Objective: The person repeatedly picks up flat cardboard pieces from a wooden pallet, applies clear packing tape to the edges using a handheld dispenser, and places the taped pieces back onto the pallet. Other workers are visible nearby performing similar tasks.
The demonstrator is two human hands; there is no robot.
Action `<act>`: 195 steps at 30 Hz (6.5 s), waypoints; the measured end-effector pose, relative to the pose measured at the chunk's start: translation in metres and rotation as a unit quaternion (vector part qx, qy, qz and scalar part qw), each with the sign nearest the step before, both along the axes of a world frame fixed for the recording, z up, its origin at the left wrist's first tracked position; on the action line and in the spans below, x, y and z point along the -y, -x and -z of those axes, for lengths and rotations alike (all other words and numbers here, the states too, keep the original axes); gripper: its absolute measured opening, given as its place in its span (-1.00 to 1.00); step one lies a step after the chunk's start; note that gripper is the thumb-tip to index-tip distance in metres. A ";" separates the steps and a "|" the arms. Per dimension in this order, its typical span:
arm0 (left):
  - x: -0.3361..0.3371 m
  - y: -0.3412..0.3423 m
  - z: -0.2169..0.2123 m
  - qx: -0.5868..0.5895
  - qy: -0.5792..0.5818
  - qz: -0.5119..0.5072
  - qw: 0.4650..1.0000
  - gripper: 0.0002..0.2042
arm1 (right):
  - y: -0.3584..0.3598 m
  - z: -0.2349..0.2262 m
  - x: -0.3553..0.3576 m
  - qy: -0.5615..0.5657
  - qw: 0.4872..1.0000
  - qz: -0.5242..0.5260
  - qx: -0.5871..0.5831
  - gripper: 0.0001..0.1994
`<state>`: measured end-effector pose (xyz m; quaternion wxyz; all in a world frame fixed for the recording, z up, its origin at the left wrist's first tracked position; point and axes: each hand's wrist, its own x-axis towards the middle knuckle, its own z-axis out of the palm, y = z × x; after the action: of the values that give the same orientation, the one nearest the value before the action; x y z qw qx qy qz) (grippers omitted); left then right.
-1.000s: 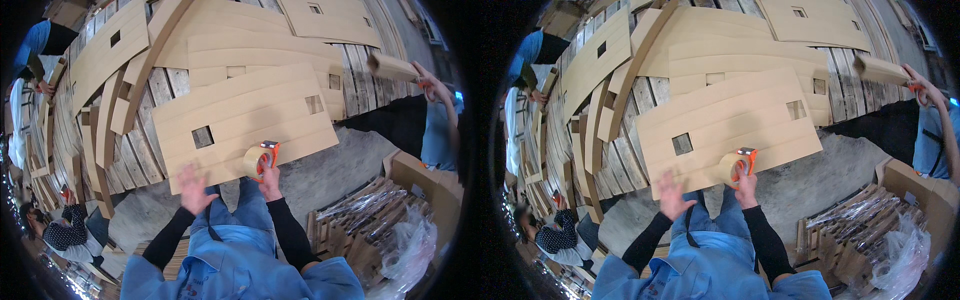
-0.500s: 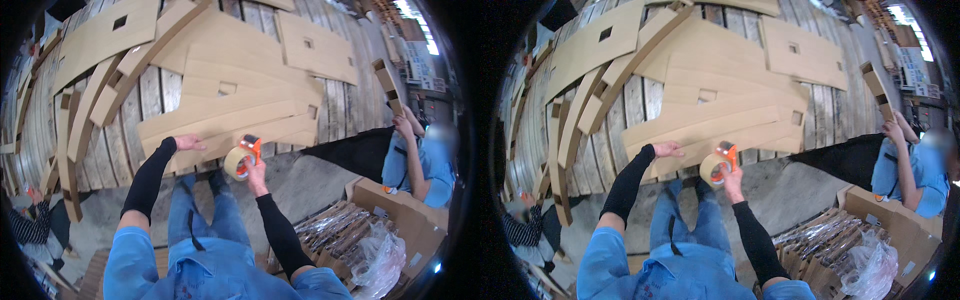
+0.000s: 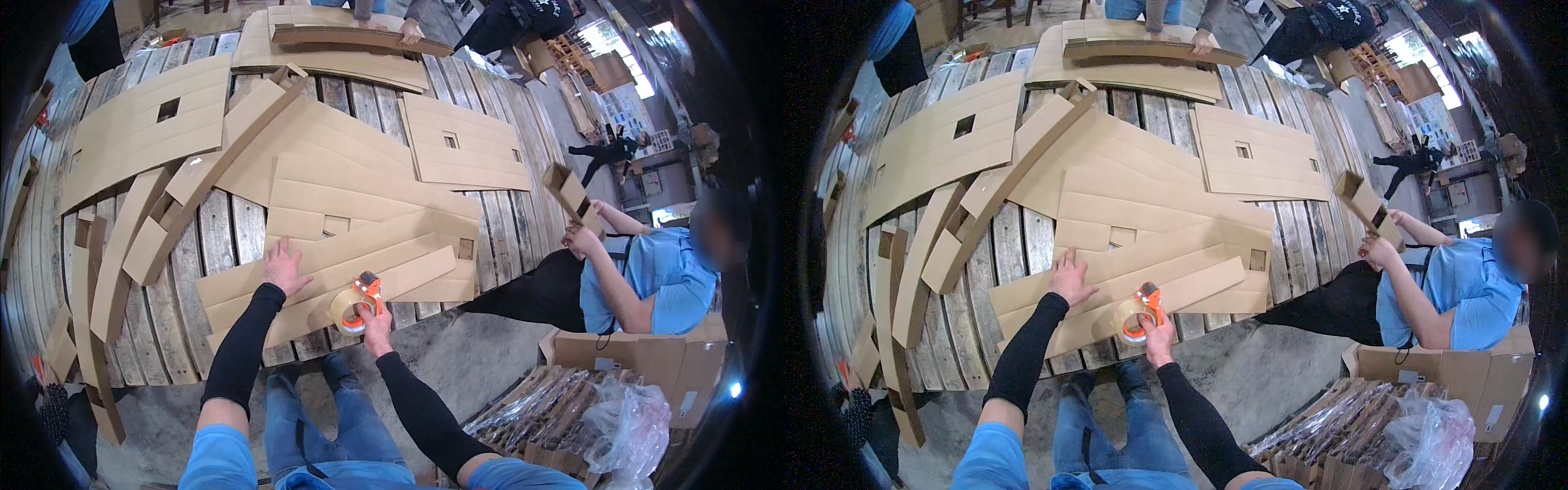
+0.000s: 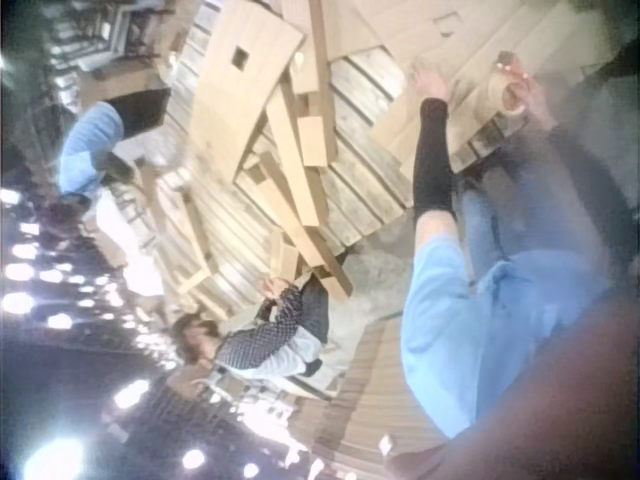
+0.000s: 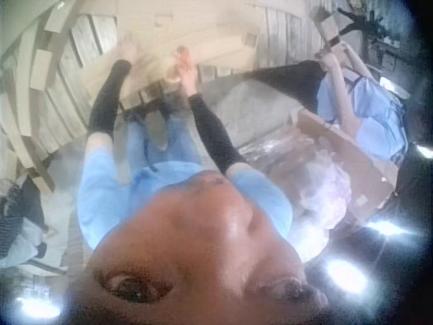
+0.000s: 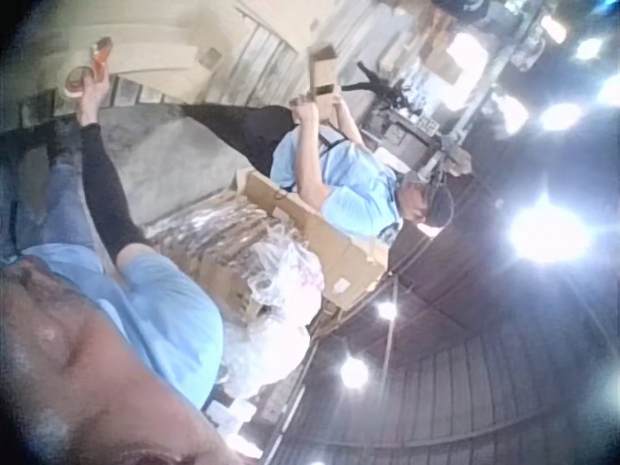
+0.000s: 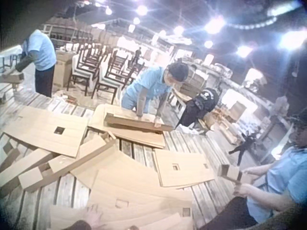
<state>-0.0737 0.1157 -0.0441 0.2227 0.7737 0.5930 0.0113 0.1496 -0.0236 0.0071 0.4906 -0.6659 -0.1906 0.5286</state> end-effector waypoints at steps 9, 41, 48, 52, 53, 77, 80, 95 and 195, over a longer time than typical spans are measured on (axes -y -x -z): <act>0.000 -0.028 -0.071 -0.031 0.266 0.164 0.949 -0.33 | 0.004 0.026 0.012 -0.060 0.981 0.151 -0.108 -0.55; 0.154 -0.089 -0.024 0.054 -0.161 0.056 0.984 -0.83 | -0.102 -0.032 -0.001 -0.026 0.990 -0.127 0.058 -0.41; 0.139 -0.115 -0.014 0.053 -0.173 -0.033 0.983 -0.79 | -0.082 -0.102 -0.055 -0.219 0.797 -0.345 0.445 -0.62; 0.138 -0.116 -0.014 0.039 -0.158 -0.020 0.986 -0.79 | -0.054 -0.081 -0.086 -0.187 0.673 -0.477 0.534 -0.72; 0.137 -0.117 -0.013 0.049 -0.170 -0.024 0.984 -0.81 | -0.048 -0.082 -0.092 -0.175 0.655 -0.494 0.544 -0.75; 0.135 -0.115 -0.008 0.025 -0.131 -0.030 0.991 -0.76 | -0.129 -0.136 0.021 -0.231 0.781 -0.373 0.444 -0.66; 0.139 -0.111 -0.014 0.037 -0.151 -0.035 0.987 -0.79 | -0.076 -0.149 -0.055 -0.323 0.761 -0.363 0.430 -0.70; 0.136 -0.127 -0.020 0.035 -0.109 -0.069 0.991 -0.79 | -0.088 -0.084 -0.042 -0.175 0.608 -0.562 0.532 -0.75; 0.017 -0.036 0.002 -0.061 0.077 -0.486 0.868 -0.23 | -0.330 -0.046 0.070 0.112 0.894 0.033 -0.432 -0.56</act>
<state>-0.0377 0.0988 -0.0462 0.2107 0.3674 0.9055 0.0252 0.4798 -0.0941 0.0527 0.4637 -0.4288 0.1223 0.7656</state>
